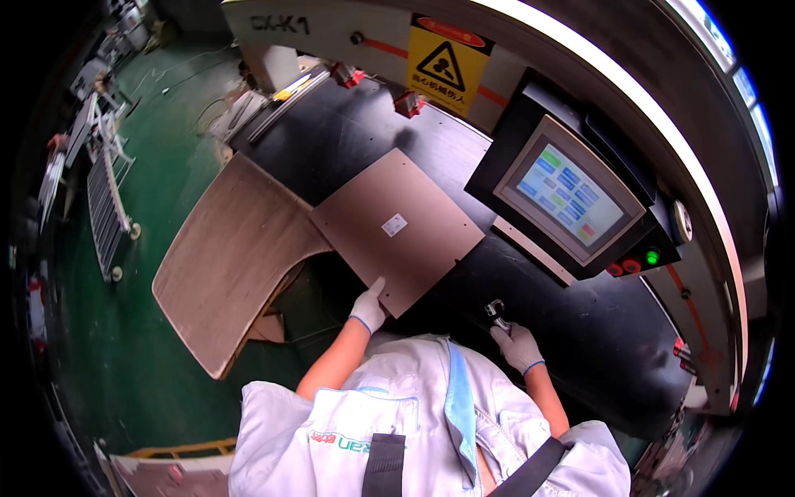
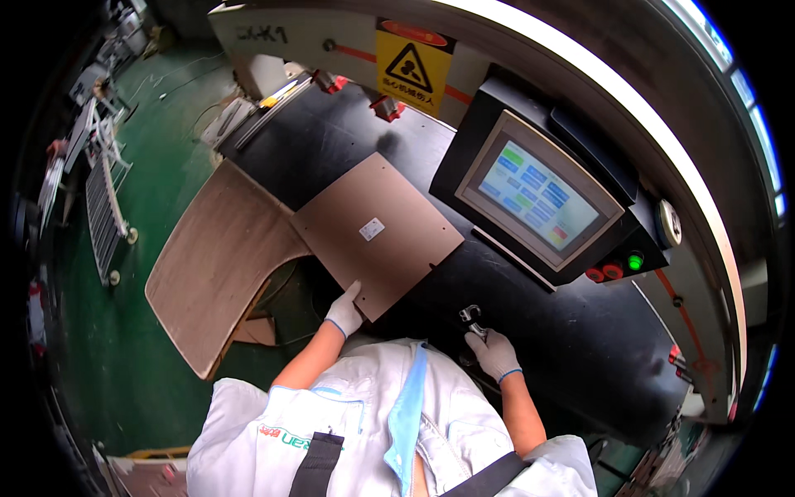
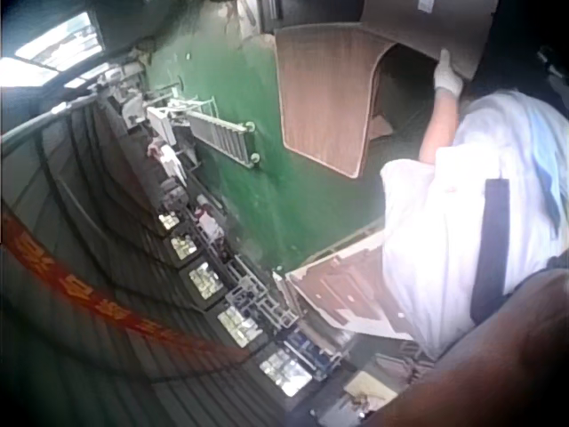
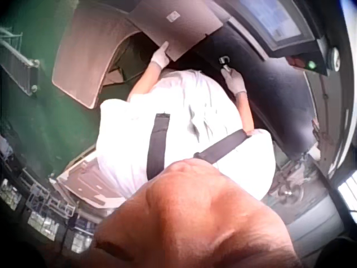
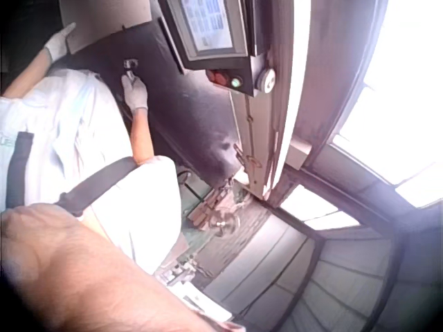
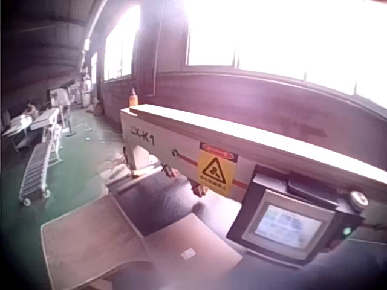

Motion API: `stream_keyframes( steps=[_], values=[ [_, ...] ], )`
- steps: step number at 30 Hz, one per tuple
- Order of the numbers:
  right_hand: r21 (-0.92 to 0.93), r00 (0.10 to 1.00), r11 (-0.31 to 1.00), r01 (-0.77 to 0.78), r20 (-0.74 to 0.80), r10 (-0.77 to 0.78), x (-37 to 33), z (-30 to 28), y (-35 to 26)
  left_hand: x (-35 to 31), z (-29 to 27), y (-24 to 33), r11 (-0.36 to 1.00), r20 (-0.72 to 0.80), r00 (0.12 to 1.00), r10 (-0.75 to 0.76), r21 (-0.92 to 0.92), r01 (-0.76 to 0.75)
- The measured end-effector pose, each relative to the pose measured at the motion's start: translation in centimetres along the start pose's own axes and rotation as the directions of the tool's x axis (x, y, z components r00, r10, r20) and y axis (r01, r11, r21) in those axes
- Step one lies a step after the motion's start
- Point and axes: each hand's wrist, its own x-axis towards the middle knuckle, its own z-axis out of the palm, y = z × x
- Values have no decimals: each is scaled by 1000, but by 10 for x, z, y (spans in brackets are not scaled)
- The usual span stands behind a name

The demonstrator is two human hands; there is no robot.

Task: The person picks up wooden panels from a stack, places them onto a machine, and uses a handheld air tool to blow off dust before processing them through the machine.

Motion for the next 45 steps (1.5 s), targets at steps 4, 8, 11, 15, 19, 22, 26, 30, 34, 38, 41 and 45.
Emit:
stream_keyframes(
  steps=[4, 8, 11, 15, 19, 22, 26, 30, 34, 38, 41, 45],
  values=[
    [66, 993, 993, 99, 59, -102, 6, -18, 13, -25, 18, -21, 979, 50, 980, 195, -65, -192],
    [573, 987, 809, 130, 5, -162, 30, 5, 76, -120, 37, -37, 900, -218, 877, 429, 185, -394],
    [579, 977, 813, 64, 131, -170, 9, 18, 24, -183, -23, -101, 834, -362, 755, 547, 157, -529],
    [405, 804, 836, 369, 311, -506, 31, 61, 4, -363, -56, -162, 844, -648, 649, 398, -19, -537],
    [442, 603, 792, 421, 516, -608, 8, 117, -33, -479, -87, -270, 673, -885, 292, 362, 32, -739],
    [493, 455, 748, 444, 595, -662, -23, 162, -52, -555, -95, -336, 446, -973, -39, 228, 140, -884],
    [454, 346, 746, 487, 684, -643, -94, 221, -52, -659, -136, -417, 348, -940, -336, 59, 335, -876],
    [412, 213, 703, 579, 756, -619, -180, 262, -27, -780, -219, -483, 340, -882, -470, 2, 443, -830],
    [379, 181, 679, 629, 778, -602, -253, 313, 26, -905, -352, -551, 320, -908, -397, 131, 418, -850],
    [302, 339, 772, 560, 767, -546, -333, 361, 89, -981, -466, -573, 436, -940, -314, 138, 342, -832],
    [264, 434, 838, 477, 758, -486, -402, 368, 124, -990, -548, -574, 530, -980, -182, 81, 198, -825],
    [189, 296, 654, 732, 776, -557, -474, 354, 139, -991, -642, -590, 517, -982, 16, 187, 84, -852]
  ],
)
